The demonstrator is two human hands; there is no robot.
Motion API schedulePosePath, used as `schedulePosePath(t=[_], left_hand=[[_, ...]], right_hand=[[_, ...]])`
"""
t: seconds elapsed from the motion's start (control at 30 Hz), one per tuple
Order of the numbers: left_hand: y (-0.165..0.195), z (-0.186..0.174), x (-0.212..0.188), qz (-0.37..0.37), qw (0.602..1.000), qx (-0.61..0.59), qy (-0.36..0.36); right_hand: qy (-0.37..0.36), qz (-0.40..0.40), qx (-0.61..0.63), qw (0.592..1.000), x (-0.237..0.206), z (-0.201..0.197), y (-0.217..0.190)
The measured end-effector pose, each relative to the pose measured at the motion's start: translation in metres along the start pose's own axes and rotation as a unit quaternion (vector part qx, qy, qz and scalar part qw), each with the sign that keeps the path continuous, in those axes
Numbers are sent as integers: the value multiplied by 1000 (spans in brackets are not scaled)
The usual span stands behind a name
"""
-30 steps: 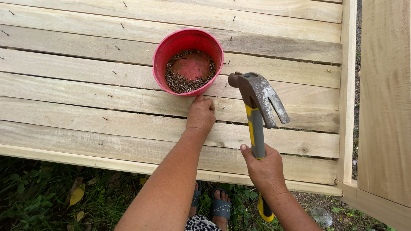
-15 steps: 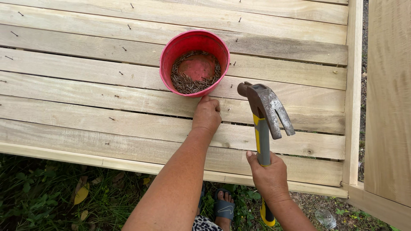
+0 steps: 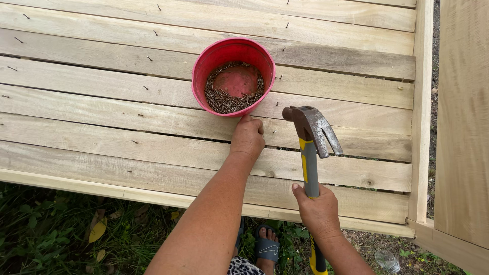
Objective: The person takes nails one at a time from a pink bucket and hammers them into the wooden slats of an outdoor bench-like structure, holding the hammer in one hand while positioning each nail with the other. They work along the slats, driving nails at different spots across the planks.
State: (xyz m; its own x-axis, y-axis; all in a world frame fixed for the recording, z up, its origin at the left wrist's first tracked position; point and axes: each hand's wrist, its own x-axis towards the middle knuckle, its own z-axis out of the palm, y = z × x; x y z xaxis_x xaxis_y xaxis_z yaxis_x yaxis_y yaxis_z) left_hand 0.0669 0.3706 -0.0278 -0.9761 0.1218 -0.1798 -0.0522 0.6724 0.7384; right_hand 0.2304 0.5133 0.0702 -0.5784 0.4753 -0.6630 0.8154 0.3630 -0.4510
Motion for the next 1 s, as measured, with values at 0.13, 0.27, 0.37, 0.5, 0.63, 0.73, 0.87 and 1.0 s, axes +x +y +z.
schedulePosePath(t=[0.13,0.27,0.37,0.5,0.63,0.73,0.87,1.0], left_hand=[[15,-12,1,-15,998,40,-43],[32,-32,-9,145,989,30,11],[39,-52,-12,271,959,-26,85],[35,-84,15,283,942,-2,182],[24,-102,51,126,987,95,20],[26,-101,72,59,984,135,-100],[36,-96,80,3,970,183,-162],[41,-99,73,0,972,182,-148]], right_hand=[[-25,15,-113,993,15,0,5],[-3,-25,-150,988,33,-6,2],[25,-11,-137,990,47,-9,-7],[45,8,-127,991,52,4,-11],[68,30,-139,988,49,14,-10],[76,35,-132,988,46,13,-11],[71,42,-133,988,44,9,-17],[50,64,-134,988,40,8,-21]])
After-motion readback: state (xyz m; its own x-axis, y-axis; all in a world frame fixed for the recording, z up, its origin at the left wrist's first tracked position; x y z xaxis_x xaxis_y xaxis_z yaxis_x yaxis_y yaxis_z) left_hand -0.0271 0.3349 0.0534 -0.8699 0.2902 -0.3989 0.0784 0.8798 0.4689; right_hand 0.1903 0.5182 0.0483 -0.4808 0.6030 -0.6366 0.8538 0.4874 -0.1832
